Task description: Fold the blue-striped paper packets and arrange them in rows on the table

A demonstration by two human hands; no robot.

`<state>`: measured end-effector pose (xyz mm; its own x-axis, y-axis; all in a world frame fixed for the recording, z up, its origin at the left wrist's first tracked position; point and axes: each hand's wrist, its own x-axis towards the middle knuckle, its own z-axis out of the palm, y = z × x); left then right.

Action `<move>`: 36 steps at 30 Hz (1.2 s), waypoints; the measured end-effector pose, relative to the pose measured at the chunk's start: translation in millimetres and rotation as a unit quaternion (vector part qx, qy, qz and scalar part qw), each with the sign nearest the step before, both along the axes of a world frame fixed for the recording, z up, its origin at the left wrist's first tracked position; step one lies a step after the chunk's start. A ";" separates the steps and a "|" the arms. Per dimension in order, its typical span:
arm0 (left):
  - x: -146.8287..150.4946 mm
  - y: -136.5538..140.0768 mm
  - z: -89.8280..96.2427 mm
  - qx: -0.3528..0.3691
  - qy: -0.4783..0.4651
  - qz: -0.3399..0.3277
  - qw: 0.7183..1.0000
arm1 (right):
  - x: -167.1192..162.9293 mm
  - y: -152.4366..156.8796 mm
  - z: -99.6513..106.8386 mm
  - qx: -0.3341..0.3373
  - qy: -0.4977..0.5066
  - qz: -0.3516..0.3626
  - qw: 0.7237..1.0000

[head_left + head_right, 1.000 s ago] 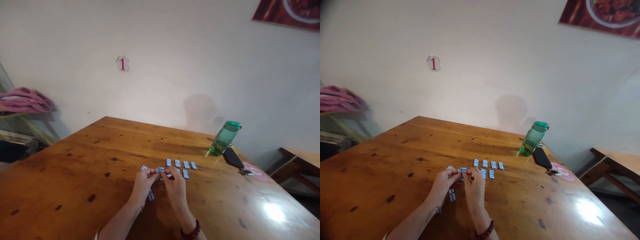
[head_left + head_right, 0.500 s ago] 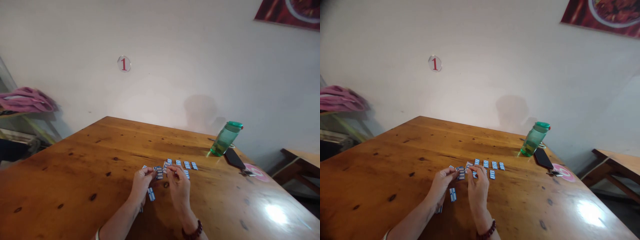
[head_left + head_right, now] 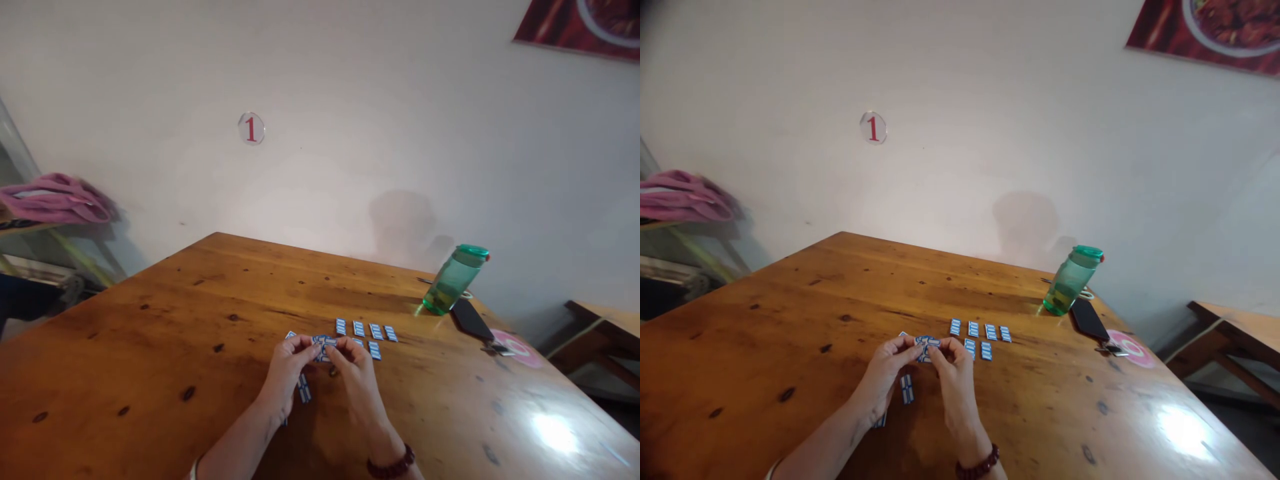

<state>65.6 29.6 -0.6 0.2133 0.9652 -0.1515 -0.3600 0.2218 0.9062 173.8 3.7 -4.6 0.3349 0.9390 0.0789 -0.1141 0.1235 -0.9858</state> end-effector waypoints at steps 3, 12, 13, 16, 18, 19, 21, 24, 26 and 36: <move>-0.6 -0.7 1.7 -0.023 -0.028 -0.025 0.999 | 1.3 -2.4 5.2 -0.017 0.054 0.023 0.998; -2.6 -0.2 1.8 -0.076 -0.101 -0.072 0.989 | 2.7 -2.8 7.2 -0.027 0.191 0.096 0.976; -2.5 -0.1 1.5 -0.073 -0.101 -0.076 0.989 | 2.7 -2.8 6.6 -0.029 0.197 0.100 0.975; -1.7 0.0 1.1 -0.046 -0.068 -0.053 0.995 | 1.3 -3.0 5.9 -0.031 0.188 0.094 0.977; -1.0 -0.2 1.9 -0.010 -0.023 -0.014 1.000 | -0.2 -2.6 5.0 -0.023 0.146 0.053 0.988; -0.8 -0.4 2.6 0.007 -0.004 0.004 1.000 | -0.7 -2.2 4.1 -0.016 0.120 0.028 0.992; -0.7 -0.8 4.3 0.026 0.020 0.026 0.999 | -1.2 -1.0 1.3 0.002 0.079 -0.017 0.997; -0.9 -1.2 5.9 0.028 0.035 0.035 0.998 | -1.2 0.5 -3.4 0.020 0.058 -0.042 0.997; -0.8 -1.2 5.6 0.031 0.044 0.035 0.998 | -2.1 0.7 -5.4 0.022 0.050 -0.048 0.997; -0.5 -0.1 2.7 0.066 0.056 0.005 0.996 | -8.6 -1.7 -3.5 0.024 0.043 -0.044 0.998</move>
<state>65.0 29.5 2.0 0.1918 0.9803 -0.0463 -0.2568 0.0957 0.9617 165.2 1.9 -8.1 0.4233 0.9015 0.0904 -0.1844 0.1834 -0.9656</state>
